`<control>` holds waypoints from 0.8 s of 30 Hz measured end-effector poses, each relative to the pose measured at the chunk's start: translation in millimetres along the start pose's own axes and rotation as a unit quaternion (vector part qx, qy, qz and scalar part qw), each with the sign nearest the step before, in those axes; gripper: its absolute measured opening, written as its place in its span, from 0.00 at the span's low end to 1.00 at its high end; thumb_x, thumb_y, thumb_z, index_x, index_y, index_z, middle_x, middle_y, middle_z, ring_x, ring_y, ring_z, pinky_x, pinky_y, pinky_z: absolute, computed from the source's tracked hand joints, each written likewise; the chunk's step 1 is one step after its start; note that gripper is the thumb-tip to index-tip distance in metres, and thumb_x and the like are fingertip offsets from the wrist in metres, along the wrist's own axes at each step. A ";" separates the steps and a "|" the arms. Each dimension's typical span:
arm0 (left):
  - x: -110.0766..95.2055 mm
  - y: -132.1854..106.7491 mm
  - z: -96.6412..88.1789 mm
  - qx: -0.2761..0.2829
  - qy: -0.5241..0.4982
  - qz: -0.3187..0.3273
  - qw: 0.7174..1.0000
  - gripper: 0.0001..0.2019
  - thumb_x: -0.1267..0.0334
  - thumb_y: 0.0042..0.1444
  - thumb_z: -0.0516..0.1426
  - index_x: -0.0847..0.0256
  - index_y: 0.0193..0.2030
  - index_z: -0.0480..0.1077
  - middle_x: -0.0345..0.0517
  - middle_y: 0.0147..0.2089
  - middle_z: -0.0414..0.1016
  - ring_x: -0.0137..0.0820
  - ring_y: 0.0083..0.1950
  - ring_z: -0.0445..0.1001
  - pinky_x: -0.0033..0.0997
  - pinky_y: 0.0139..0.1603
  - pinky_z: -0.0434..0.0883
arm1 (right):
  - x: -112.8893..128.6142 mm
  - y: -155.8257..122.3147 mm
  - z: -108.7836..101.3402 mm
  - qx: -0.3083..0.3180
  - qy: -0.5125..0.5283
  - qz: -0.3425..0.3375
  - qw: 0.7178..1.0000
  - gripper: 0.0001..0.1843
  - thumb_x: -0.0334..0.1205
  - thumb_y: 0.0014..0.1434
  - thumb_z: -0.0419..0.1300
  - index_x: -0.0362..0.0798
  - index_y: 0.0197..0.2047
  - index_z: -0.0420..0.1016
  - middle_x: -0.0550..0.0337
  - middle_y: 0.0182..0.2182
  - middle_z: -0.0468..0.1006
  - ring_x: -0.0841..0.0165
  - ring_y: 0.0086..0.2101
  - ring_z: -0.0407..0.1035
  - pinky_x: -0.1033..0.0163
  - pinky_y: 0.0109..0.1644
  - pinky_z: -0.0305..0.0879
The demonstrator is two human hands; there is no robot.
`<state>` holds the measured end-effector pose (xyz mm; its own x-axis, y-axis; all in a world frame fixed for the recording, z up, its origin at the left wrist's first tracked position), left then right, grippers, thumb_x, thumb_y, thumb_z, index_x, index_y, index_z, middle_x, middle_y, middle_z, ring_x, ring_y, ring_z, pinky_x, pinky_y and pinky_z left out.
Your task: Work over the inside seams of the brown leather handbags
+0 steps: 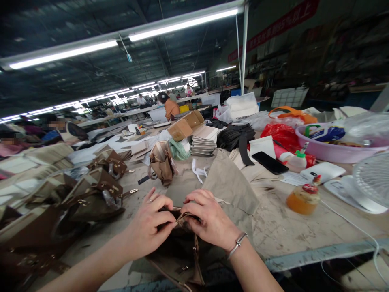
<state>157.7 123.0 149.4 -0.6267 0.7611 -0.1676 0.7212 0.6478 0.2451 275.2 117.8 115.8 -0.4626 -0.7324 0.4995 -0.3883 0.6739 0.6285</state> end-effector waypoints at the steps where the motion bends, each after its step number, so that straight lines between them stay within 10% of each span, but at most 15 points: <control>1: -0.9 -0.4 -0.4 0.001 -0.002 0.004 1.000 0.06 0.69 0.54 0.56 0.55 0.30 0.72 0.39 0.38 0.66 0.33 0.43 0.64 0.55 0.65 0.40 | 0.3 0.1 0.1 0.001 -0.006 -0.003 1.000 0.16 0.26 0.51 0.57 0.52 0.42 0.71 0.56 0.44 0.69 0.63 0.47 0.61 0.53 0.52 0.59; 24: -10.7 -5.0 0.0 0.000 -0.011 0.050 0.999 0.07 0.72 0.55 0.54 0.58 0.28 0.67 0.33 0.32 0.72 0.29 0.40 0.65 0.54 0.66 0.36 | 9.9 2.5 7.3 0.043 0.023 -0.005 0.999 0.19 0.23 0.47 0.55 0.51 0.41 0.71 0.60 0.46 0.67 0.64 0.51 0.57 0.55 0.57 0.54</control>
<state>160.9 111.6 149.9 -0.5450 0.8222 -0.1642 0.7798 0.5690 0.2610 263.8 112.9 118.0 -0.4226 -0.7410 0.5218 -0.4602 0.6715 0.5808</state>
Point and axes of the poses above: each hand's wrist, its own y-axis towards the middle knuckle, its own z-axis out of the palm, x = y × z, the point moved 8 cm from there along y, towards the middle knuckle
